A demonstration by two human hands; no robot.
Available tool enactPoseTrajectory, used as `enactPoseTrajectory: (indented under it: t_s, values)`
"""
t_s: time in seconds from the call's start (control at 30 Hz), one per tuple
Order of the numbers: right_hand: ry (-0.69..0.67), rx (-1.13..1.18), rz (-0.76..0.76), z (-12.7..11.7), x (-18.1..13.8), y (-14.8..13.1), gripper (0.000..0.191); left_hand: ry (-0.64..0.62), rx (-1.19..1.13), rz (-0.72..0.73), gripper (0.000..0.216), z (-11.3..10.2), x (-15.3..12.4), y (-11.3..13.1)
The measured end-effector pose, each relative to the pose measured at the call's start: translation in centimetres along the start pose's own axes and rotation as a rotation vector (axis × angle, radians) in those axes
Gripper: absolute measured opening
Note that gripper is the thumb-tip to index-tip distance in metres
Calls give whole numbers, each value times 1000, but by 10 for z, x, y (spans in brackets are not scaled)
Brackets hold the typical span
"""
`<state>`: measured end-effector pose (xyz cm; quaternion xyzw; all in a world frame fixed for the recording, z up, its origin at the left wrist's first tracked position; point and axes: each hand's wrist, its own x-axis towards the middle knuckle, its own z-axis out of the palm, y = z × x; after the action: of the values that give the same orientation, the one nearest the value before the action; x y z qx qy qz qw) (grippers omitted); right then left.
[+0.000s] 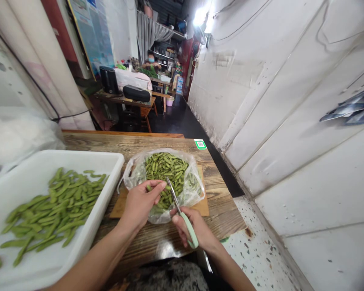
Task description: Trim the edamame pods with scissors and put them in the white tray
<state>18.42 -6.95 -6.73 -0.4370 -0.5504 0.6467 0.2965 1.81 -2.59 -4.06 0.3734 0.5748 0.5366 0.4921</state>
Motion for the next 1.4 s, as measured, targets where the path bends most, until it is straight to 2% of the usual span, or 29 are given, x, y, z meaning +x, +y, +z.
enactPoseTrajectory:
  t_s: [0.1, 0.3, 0.5, 0.63, 0.83, 1.03, 1.1, 1.17, 1.2, 1.3, 1.33, 1.4]
  values:
    - [10, 46, 25, 0, 2, 3, 54, -26, -89, -58, 45, 1, 1, 0]
    - [16, -36, -8, -7, 3, 8, 55, -135, -255, -146, 46, -2, 1, 4]
    - [-2, -84, 6, -11, 2, 11, 53, -258, -178, -179, 48, -8, 0, 11]
    - [-14, -91, 14, -13, 0, 9, 55, -304, 5, -133, 38, -13, 1, 12]
    - [-83, -108, -2, -15, -5, -3, 60, -385, 163, -125, 43, -17, -1, 16]
    - [-55, -45, 39, -9, -4, -7, 52, -399, 254, -148, 41, -17, -1, 15]
    - [-43, -27, 64, -7, -3, -5, 49, -397, 322, -109, 41, -18, -1, 13]
    - [-48, -23, 73, -7, -2, -3, 47, -345, 468, 12, 38, -26, 1, 12]
    - [-52, -19, 76, -8, -1, -1, 46, -278, 577, 102, 36, -34, 3, 12]
    - [-37, 16, 92, -12, 0, 2, 48, 56, 961, 332, 31, -73, 12, 18]
    - [-21, 30, 96, -14, 0, 3, 50, 153, 1078, 347, 32, -88, 15, 20]
    - [7, 51, 91, -17, 1, 4, 52, 210, 1214, 376, 30, -113, 21, 25]
